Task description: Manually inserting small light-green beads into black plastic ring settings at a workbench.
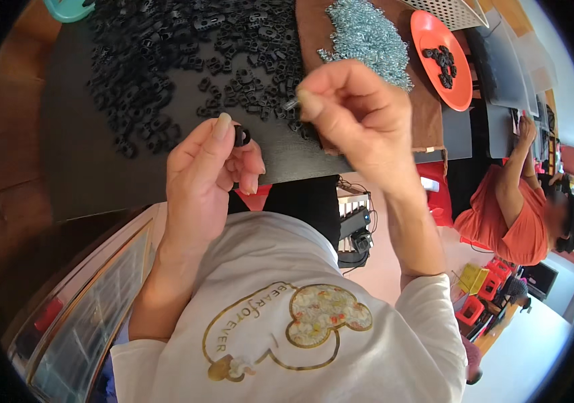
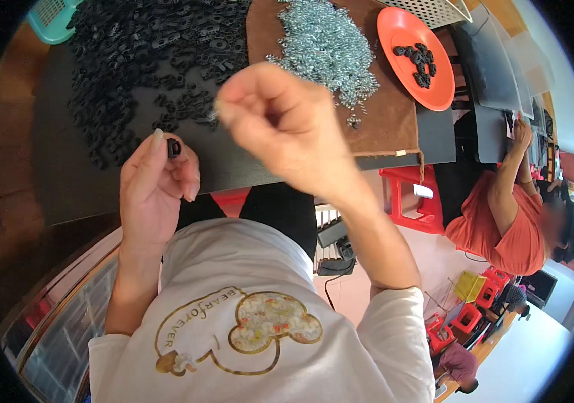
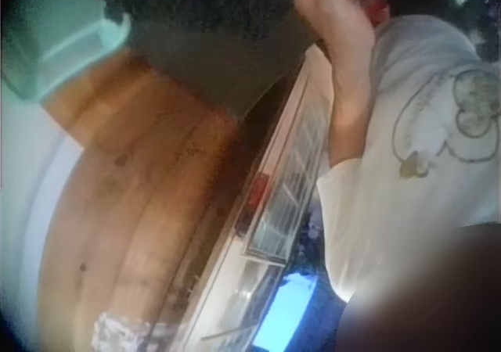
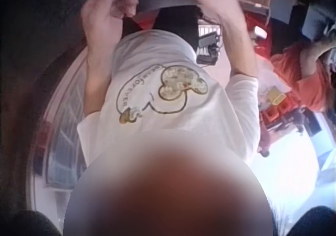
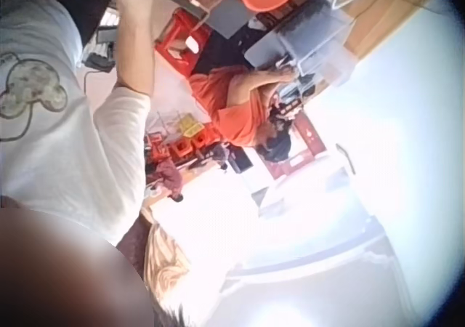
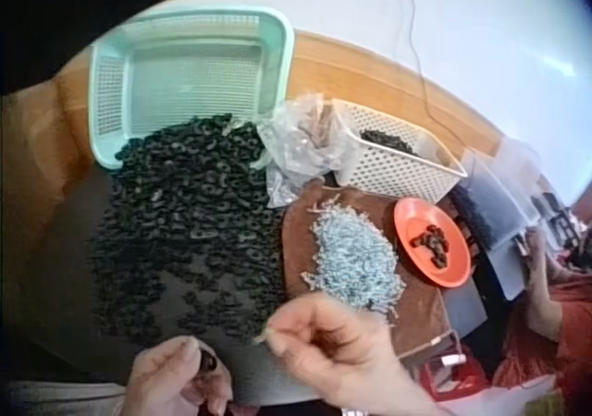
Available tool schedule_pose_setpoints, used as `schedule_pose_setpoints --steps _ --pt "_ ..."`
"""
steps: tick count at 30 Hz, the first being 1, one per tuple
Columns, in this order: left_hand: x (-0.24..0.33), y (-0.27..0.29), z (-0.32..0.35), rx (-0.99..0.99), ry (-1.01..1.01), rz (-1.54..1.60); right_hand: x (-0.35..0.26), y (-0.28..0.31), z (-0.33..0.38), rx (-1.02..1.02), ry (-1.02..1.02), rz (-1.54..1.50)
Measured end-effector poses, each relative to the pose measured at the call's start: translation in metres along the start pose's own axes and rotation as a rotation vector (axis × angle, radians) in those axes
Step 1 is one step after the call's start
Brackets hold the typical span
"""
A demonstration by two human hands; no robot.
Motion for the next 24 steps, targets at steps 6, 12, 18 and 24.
schedule_pose_setpoints --steps 6,12,18,24 --pt "0.0 0.005 -0.001 0.033 0.04 0.095 0.001 -0.045 -0.003 -0.117 -0.018 -0.373" --pt "0.001 0.005 -0.002 0.068 0.051 0.153 0.001 -0.048 -0.001 -0.085 0.119 -0.179" --pt "0.0 0.009 -0.002 0.045 0.049 0.158 0.007 -0.05 0.001 -0.03 0.265 -0.016" --pt "-0.001 0.009 0.0 0.058 0.036 0.143 0.013 -0.054 -0.001 0.043 0.763 0.419"
Point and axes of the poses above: each hand's wrist, its own z-axis away from the middle knuckle, its own y-axis out of the back of the hand, x = y × z, the point moved 2 cm from there along -z, towards the middle knuckle, and after that the axes turned 3 degrees about z, right-handed, at the moved point
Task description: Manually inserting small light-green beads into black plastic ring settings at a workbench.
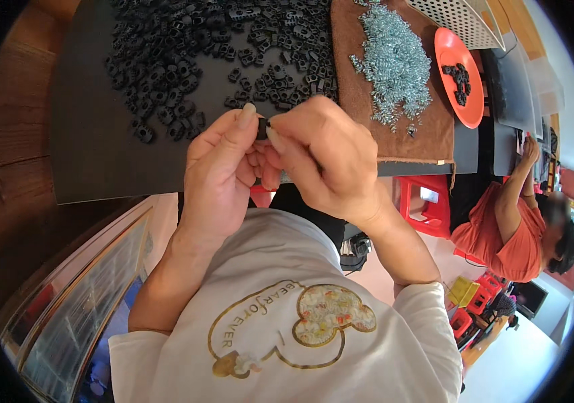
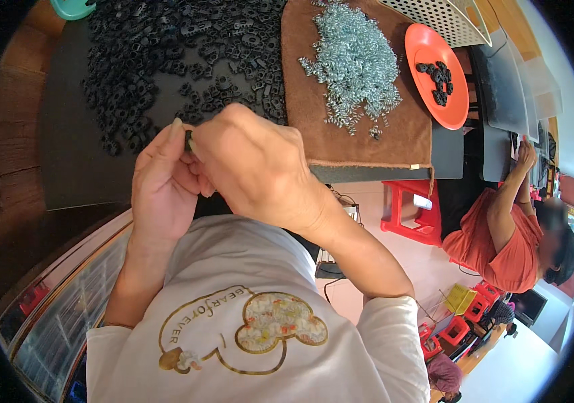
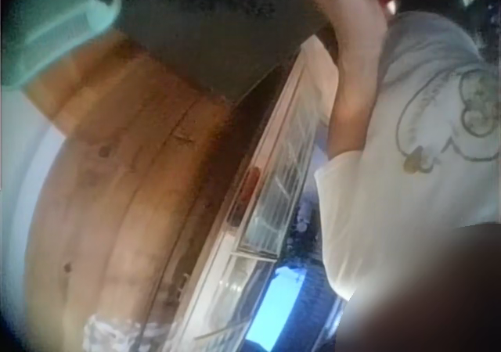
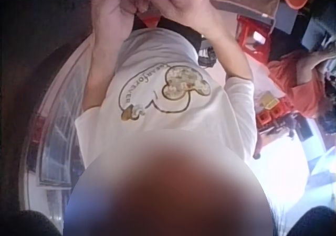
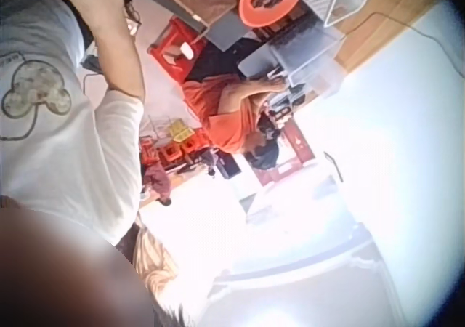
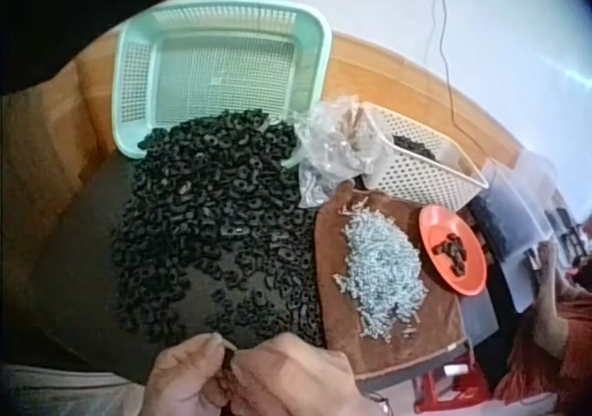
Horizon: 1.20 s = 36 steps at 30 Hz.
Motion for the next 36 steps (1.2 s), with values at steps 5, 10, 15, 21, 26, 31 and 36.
schedule_pose_setpoints --steps 5,10,15,21,26,31,36 --pt "0.001 -0.003 0.003 0.048 0.008 -0.085 -0.009 0.007 0.0 -0.061 -0.064 0.014" --pt "0.001 0.0 0.006 -0.022 -0.009 -0.202 -0.013 0.012 -0.003 -0.137 -0.172 -0.058" --pt "0.0 0.002 0.009 -0.079 -0.015 -0.2 0.004 0.022 -0.011 -0.189 -0.362 -0.181" --pt "0.0 0.004 0.013 -0.092 -0.052 -0.264 0.029 -0.005 -0.05 -0.379 -0.049 0.197" --pt "0.001 0.007 0.012 -0.118 -0.046 -0.252 0.036 -0.021 -0.076 -0.717 0.101 0.359" --pt "0.003 0.009 0.011 -0.115 -0.01 -0.249 0.036 -0.038 -0.084 -0.75 0.15 0.491" --pt "0.002 0.01 0.01 -0.138 -0.023 -0.218 0.031 -0.05 -0.088 -0.78 0.154 0.556"
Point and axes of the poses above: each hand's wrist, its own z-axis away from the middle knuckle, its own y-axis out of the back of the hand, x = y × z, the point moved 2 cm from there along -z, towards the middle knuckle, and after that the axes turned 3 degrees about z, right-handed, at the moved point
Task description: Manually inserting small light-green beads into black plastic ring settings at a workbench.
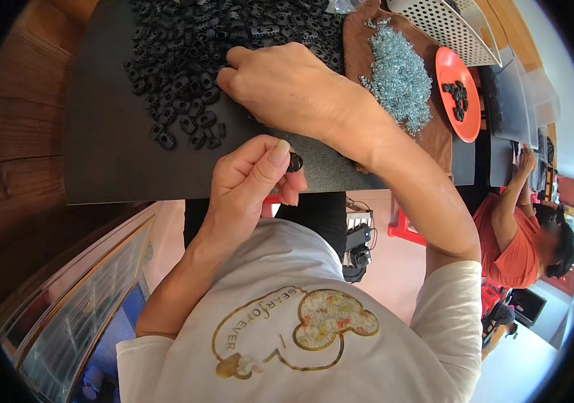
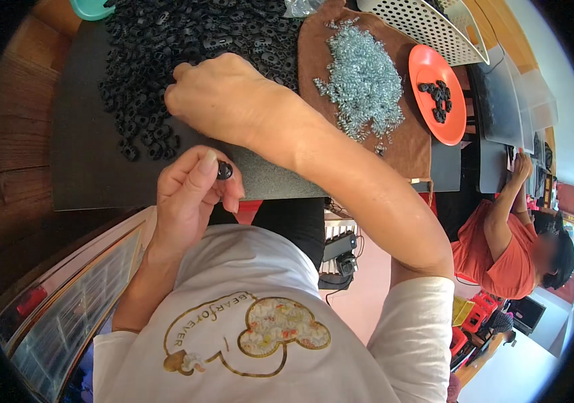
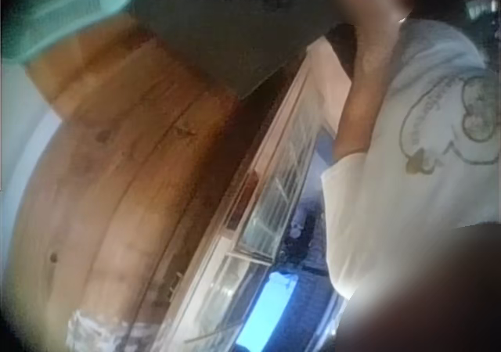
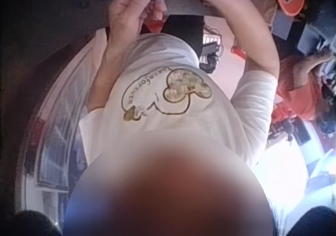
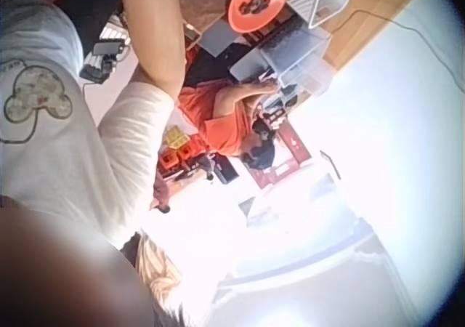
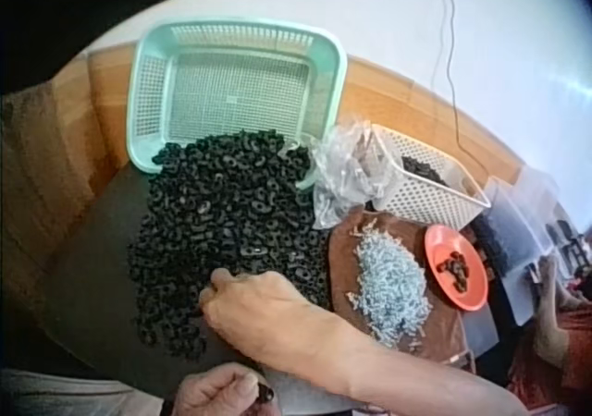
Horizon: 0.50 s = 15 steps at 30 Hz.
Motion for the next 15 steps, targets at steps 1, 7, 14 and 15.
schedule_pose_setpoints --steps 1,7,14,15 --pt "0.0 0.0 0.0 -0.003 0.0 0.0 0.0 -0.001 0.0 0.014 0.004 -0.008" --pt "-0.002 -0.002 0.0 0.031 -0.008 -0.017 0.0 -0.006 0.0 0.027 -0.05 -0.068" --pt "-0.002 -0.005 -0.001 0.055 -0.04 0.024 0.002 -0.007 0.009 -0.007 -0.152 -0.18" --pt "-0.001 -0.006 -0.002 0.072 -0.052 0.039 0.001 -0.008 0.009 -0.006 -0.153 -0.183"
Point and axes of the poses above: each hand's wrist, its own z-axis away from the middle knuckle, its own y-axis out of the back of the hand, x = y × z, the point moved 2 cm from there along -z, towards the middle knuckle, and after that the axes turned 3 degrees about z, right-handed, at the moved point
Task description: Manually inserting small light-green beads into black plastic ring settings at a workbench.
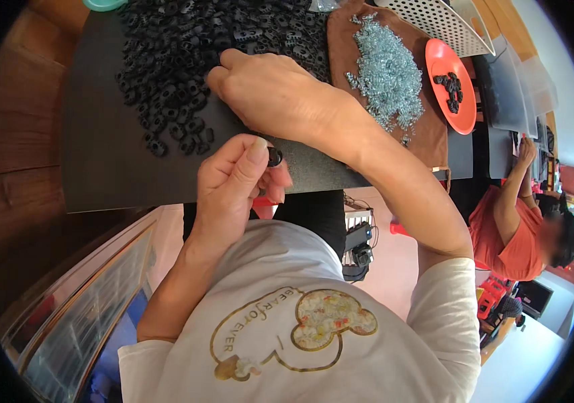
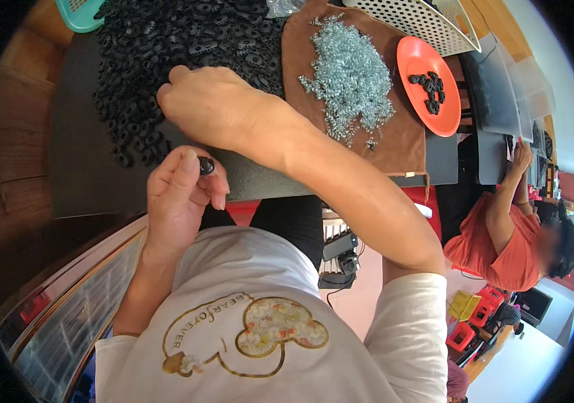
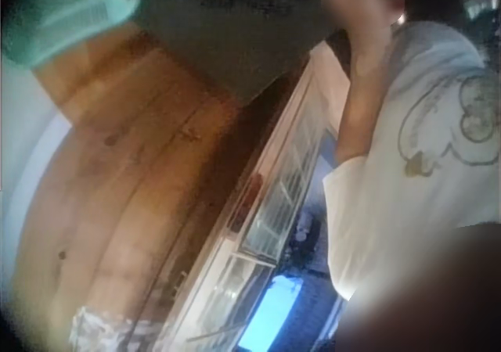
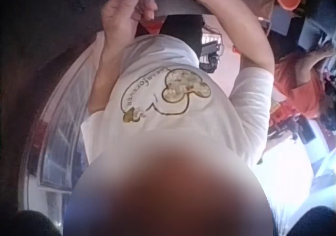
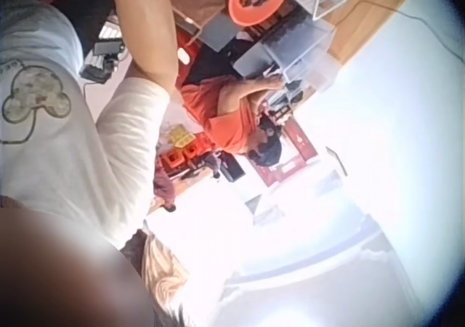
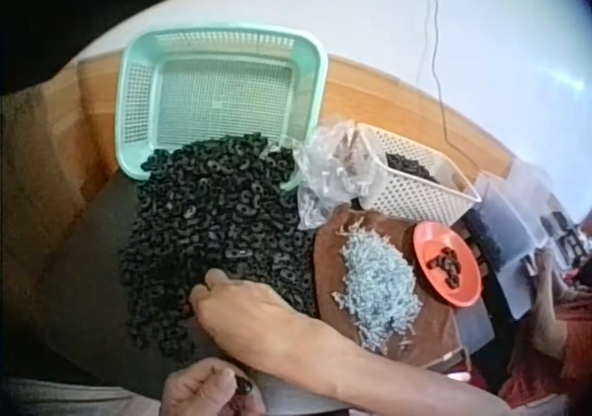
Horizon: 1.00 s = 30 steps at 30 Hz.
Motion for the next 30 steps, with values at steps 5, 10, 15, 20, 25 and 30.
schedule_pose_setpoints --steps 5,10,15,20,25,30 --pt "-0.001 0.0 -0.003 0.004 -0.02 0.084 0.007 0.0 0.005 0.151 0.008 -0.177" --pt "-0.002 0.002 -0.004 -0.013 -0.029 0.154 0.005 0.028 0.048 0.272 -0.099 -0.621" --pt "-0.003 -0.001 -0.003 0.05 -0.024 0.116 -0.009 0.024 0.087 0.308 -0.307 -1.121" --pt "-0.002 -0.003 -0.005 0.042 -0.01 0.076 -0.017 0.024 0.1 0.244 -0.474 -1.409" --pt "-0.001 -0.008 -0.003 0.089 -0.018 0.056 -0.016 0.015 0.105 0.22 -0.488 -1.426" --pt "-0.003 -0.001 -0.002 0.018 -0.026 -0.125 -0.016 0.015 0.112 0.263 -0.479 -1.416"
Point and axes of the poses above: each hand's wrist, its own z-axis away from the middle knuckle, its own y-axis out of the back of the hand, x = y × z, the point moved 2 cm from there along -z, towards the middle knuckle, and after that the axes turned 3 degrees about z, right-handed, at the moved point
